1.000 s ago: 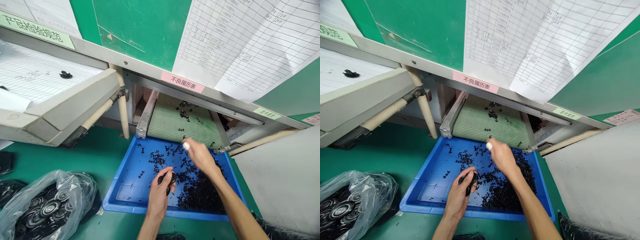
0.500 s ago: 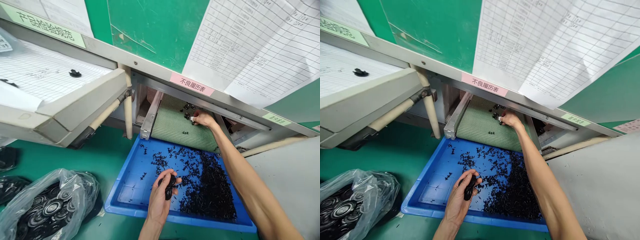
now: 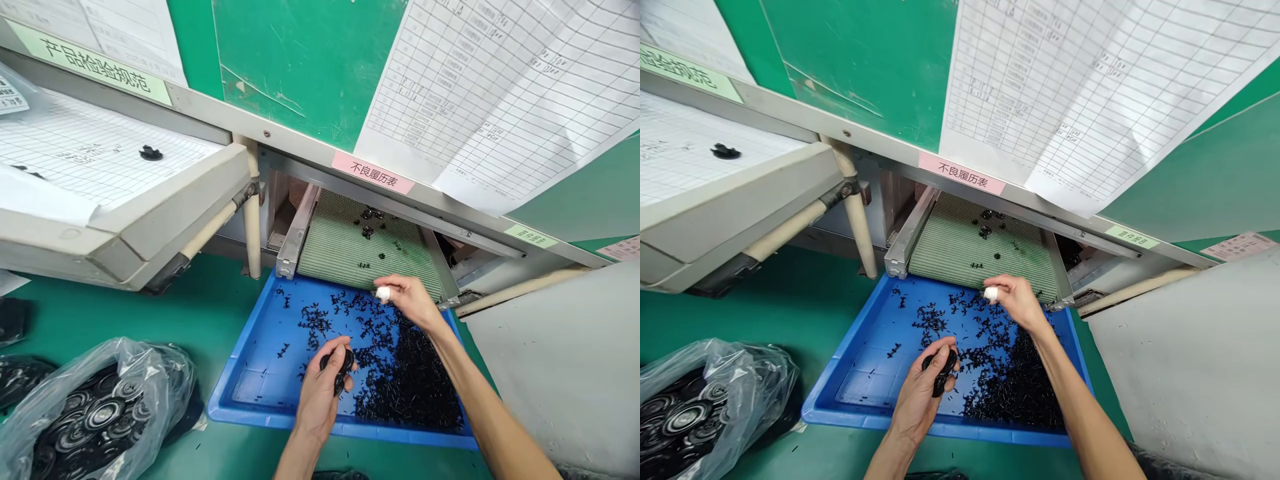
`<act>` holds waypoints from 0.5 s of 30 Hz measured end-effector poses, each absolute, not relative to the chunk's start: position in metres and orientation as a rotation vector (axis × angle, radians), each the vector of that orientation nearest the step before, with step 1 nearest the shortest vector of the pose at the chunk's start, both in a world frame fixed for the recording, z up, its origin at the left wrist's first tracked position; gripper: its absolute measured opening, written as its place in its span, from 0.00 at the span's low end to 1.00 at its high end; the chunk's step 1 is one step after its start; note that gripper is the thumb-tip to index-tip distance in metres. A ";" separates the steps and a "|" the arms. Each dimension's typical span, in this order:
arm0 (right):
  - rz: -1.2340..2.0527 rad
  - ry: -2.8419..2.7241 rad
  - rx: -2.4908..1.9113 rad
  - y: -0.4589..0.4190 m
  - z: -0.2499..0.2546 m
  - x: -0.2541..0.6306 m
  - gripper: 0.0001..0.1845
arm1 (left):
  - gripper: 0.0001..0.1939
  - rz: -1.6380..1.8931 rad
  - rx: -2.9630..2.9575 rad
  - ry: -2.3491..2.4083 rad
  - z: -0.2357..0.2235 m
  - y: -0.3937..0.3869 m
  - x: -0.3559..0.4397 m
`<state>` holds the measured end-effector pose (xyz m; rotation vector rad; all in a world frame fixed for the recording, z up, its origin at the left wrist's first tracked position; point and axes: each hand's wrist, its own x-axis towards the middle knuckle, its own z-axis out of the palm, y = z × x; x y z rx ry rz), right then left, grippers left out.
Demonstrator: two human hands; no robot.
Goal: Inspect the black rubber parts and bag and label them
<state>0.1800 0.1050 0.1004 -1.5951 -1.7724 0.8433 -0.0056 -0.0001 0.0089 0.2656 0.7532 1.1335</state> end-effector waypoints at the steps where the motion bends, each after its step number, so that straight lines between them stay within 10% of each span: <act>1: 0.885 -1.787 -1.554 0.094 0.096 0.172 0.12 | 0.20 1.125 0.284 0.756 0.009 -0.001 -0.005; 15: 0.677 -2.436 -1.530 0.058 0.091 0.142 0.17 | 0.22 1.138 0.284 0.802 0.011 0.000 -0.002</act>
